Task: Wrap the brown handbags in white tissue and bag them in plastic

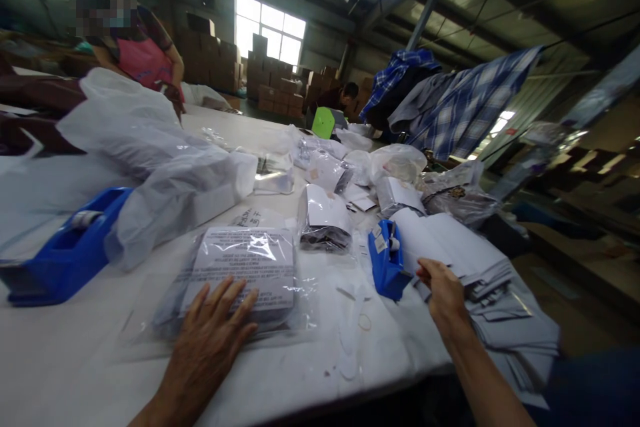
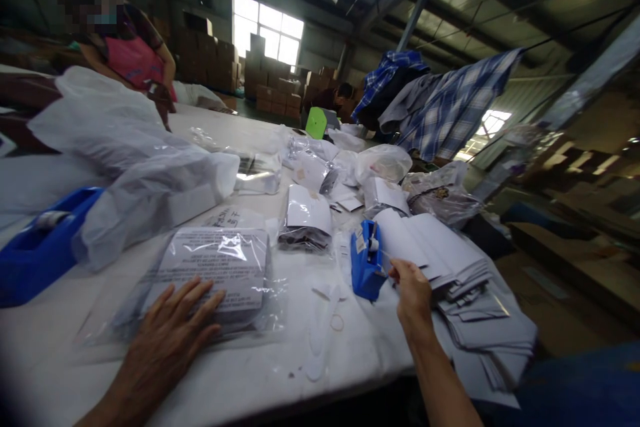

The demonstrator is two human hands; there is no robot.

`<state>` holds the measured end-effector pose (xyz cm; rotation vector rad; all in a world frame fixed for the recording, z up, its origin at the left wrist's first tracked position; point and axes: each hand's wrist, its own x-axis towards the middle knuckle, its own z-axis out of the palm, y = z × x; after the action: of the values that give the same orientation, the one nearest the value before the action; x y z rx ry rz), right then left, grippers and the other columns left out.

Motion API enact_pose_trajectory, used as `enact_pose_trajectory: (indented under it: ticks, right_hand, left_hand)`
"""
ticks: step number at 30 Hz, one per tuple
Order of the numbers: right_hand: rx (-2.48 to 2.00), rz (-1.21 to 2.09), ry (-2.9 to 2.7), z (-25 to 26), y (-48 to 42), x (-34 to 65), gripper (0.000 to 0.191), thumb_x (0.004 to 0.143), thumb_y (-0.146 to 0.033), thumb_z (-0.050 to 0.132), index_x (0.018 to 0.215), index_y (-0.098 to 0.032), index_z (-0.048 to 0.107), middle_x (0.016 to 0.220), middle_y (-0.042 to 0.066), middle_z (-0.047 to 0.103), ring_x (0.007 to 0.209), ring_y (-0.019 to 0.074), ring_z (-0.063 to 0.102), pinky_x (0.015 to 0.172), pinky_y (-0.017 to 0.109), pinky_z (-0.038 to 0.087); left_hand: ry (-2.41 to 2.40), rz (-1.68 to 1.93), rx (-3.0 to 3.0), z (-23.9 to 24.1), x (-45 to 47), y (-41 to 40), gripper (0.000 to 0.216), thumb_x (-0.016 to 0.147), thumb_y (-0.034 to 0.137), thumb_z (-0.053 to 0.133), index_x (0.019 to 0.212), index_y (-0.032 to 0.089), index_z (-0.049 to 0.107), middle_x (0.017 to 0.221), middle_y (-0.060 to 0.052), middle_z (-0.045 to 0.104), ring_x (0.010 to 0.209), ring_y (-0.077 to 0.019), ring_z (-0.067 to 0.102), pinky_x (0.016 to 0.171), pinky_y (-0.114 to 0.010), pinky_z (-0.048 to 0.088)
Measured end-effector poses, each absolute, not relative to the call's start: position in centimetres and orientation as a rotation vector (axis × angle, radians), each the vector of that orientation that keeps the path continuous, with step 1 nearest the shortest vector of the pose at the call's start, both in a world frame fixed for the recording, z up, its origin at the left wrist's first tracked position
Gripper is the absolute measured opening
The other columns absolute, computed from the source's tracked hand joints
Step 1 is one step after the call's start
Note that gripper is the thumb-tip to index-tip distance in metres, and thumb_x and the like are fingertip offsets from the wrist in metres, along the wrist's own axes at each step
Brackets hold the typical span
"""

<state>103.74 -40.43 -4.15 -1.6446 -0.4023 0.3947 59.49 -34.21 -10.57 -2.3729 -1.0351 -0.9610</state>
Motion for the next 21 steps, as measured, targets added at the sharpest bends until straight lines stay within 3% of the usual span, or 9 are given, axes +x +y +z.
enact_pose_trajectory:
  ticks: [3,8,10,13,15,18,21]
  right_hand:
    - [-1.675,0.451,-0.350,-6.1,-42.2,102.6,0.031,0.044,-0.042,0.075,0.062,-0.022,0.059,0.052,-0.003,0.057,0.050,0.0145,0.053,0.051,0.029,0.048]
    - [-1.878,0.618,-0.415,-8.9,-44.1,102.0,0.030,0.035,-0.040,0.077,0.049,-0.020,0.059,0.046,0.002,0.054,0.042,0.0162,0.048,0.041,0.032,0.042]
    - [-1.979,0.652,-0.652,-7.4,-43.9,101.3,0.030,0.042,-0.046,0.077,0.050,-0.021,0.062,0.049,0.004,0.056,0.047,0.0187,0.050,0.045,0.034,0.044]
    - [-1.987,0.725,-1.266,-2.3,-42.2,97.1,0.033,0.064,-0.057,0.069,0.056,-0.026,0.067,0.057,0.004,0.060,0.060,0.0225,0.057,0.057,0.035,0.049]
    - [-1.858,0.926,-1.715,1.6,-40.3,92.5,0.026,0.074,-0.051,0.067,0.066,-0.026,0.071,0.067,0.002,0.067,0.069,0.0217,0.061,0.066,0.032,0.050]
    - [-1.564,1.201,-2.206,5.2,-36.4,85.3,0.013,0.080,-0.035,0.065,0.074,-0.026,0.073,0.076,-0.002,0.071,0.074,0.0177,0.064,0.071,0.027,0.048]
    - [-1.486,0.942,-2.581,5.3,-32.1,80.4,0.010,0.074,-0.024,0.068,0.065,-0.026,0.071,0.062,-0.005,0.066,0.057,0.0128,0.057,0.060,0.024,0.042]
  left_hand:
    - [-1.150,-0.989,-2.411,-10.3,59.9,-35.0,0.031,0.098,0.034,0.045,0.118,0.024,0.066,0.127,-0.010,0.065,0.124,-0.0304,0.054,0.113,-0.050,0.028]
    - [-1.297,-1.001,-2.477,-10.4,60.2,-35.7,0.033,0.092,0.042,0.061,0.120,0.027,0.064,0.130,-0.006,0.063,0.129,-0.0292,0.050,0.116,-0.049,0.025]
    - [-1.309,-0.985,-2.491,-10.4,60.1,-35.8,0.037,0.089,0.043,0.065,0.123,0.027,0.062,0.131,-0.006,0.062,0.131,-0.0291,0.049,0.117,-0.050,0.024]
    - [-1.307,-0.971,-2.511,-10.4,60.1,-35.9,0.040,0.088,0.043,0.066,0.125,0.028,0.060,0.133,-0.005,0.061,0.132,-0.0291,0.047,0.117,-0.051,0.024]
    - [-1.312,-0.967,-2.516,-10.3,60.0,-35.9,0.042,0.088,0.044,0.067,0.126,0.028,0.059,0.133,-0.005,0.061,0.132,-0.0294,0.047,0.116,-0.051,0.025]
    - [-1.327,-0.952,-2.514,-10.3,60.1,-36.0,0.044,0.086,0.044,0.069,0.125,0.028,0.059,0.133,-0.005,0.061,0.132,-0.0301,0.047,0.116,-0.052,0.025]
    - [-1.331,-0.942,-2.516,-10.4,60.2,-36.1,0.046,0.085,0.043,0.071,0.126,0.028,0.058,0.133,-0.005,0.061,0.132,-0.0303,0.047,0.116,-0.053,0.026]
